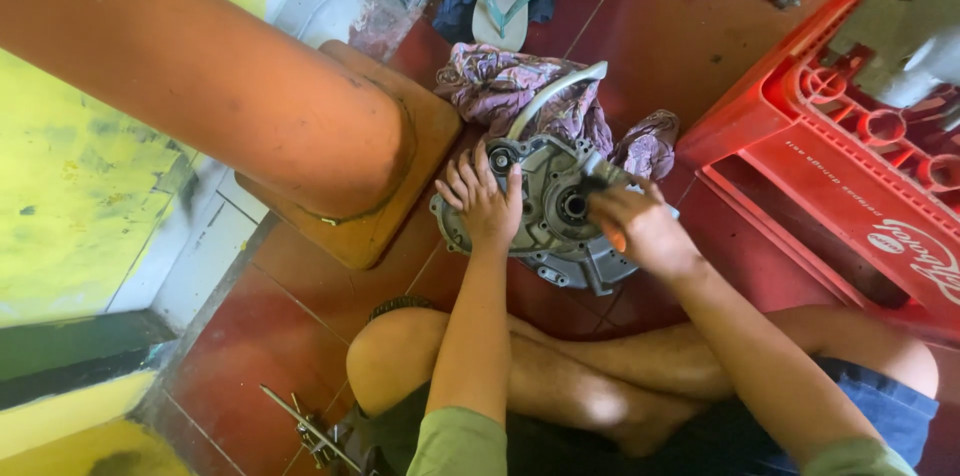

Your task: Cleaning a motorcycle engine casing using a brush and cleaning solution

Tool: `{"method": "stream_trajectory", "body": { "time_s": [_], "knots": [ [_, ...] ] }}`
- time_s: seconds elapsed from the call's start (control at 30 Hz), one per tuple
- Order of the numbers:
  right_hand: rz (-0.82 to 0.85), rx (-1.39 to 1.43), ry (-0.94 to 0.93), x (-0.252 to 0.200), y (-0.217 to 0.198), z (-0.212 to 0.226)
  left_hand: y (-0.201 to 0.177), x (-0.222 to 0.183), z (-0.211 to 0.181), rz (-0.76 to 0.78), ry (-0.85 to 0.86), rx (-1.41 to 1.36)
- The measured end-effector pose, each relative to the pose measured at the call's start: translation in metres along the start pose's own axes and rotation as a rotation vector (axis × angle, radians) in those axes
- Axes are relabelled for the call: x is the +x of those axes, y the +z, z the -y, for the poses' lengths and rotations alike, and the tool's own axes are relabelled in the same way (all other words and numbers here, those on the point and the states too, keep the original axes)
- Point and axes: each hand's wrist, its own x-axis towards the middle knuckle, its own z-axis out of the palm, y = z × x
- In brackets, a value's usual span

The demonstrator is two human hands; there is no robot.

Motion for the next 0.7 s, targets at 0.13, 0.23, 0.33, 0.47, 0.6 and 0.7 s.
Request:
{"method": "stream_trajectory", "body": {
  "time_s": [0.13, 0.23, 0.33, 0.47, 0.6, 0.7],
  "knots": [
    [0.103, 0.257, -0.110, 0.000, -0.011, 0.000, 0.012, -0.002, 0.004, -0.012, 0.002, 0.014],
    [0.084, 0.108, -0.087, 0.019, -0.020, -0.013, 0.016, -0.002, 0.005, -0.040, -0.007, 0.009],
    [0.093, 0.020, -0.064, 0.022, -0.015, 0.003, 0.018, -0.001, 0.006, -0.046, 0.001, 0.017],
    [0.179, 0.272, 0.030, 0.004, 0.005, -0.013, 0.013, 0.000, 0.003, -0.077, 0.020, 0.000],
    [0.116, -0.005, -0.076, 0.024, -0.020, -0.029, 0.020, 0.000, 0.004, -0.086, 0.007, 0.049],
    [0.233, 0.394, 0.052, 0.016, -0.017, 0.030, 0.011, 0.000, 0.001, -0.096, 0.009, 0.047]
  ]
}}
